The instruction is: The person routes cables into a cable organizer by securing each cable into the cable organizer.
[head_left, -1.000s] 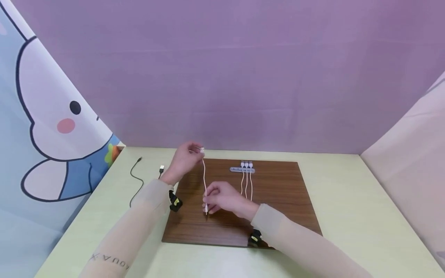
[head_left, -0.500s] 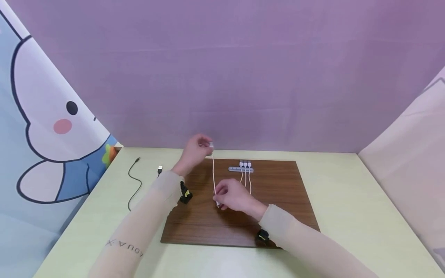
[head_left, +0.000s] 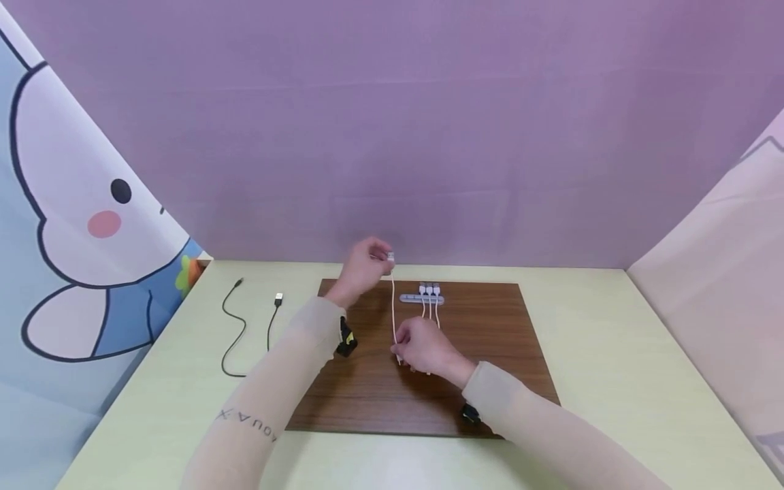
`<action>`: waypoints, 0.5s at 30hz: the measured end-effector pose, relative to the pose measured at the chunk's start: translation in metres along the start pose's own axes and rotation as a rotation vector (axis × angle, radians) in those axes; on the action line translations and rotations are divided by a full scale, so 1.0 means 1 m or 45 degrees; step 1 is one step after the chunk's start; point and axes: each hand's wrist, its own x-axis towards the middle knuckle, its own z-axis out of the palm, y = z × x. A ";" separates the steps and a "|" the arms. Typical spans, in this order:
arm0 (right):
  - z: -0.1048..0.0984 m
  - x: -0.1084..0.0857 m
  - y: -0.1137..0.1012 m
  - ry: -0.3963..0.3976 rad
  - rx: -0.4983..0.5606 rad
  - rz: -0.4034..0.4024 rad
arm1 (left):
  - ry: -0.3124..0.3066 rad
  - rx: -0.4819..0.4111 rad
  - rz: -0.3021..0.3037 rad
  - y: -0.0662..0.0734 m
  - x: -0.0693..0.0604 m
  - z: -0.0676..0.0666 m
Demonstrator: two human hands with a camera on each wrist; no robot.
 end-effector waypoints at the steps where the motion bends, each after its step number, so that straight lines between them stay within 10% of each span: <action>1: -0.001 -0.001 0.001 -0.001 -0.010 0.002 | -0.001 -0.001 -0.002 0.000 0.000 0.001; 15: -0.004 -0.007 0.008 -0.056 -0.001 0.053 | -0.056 0.012 -0.007 -0.005 0.013 0.024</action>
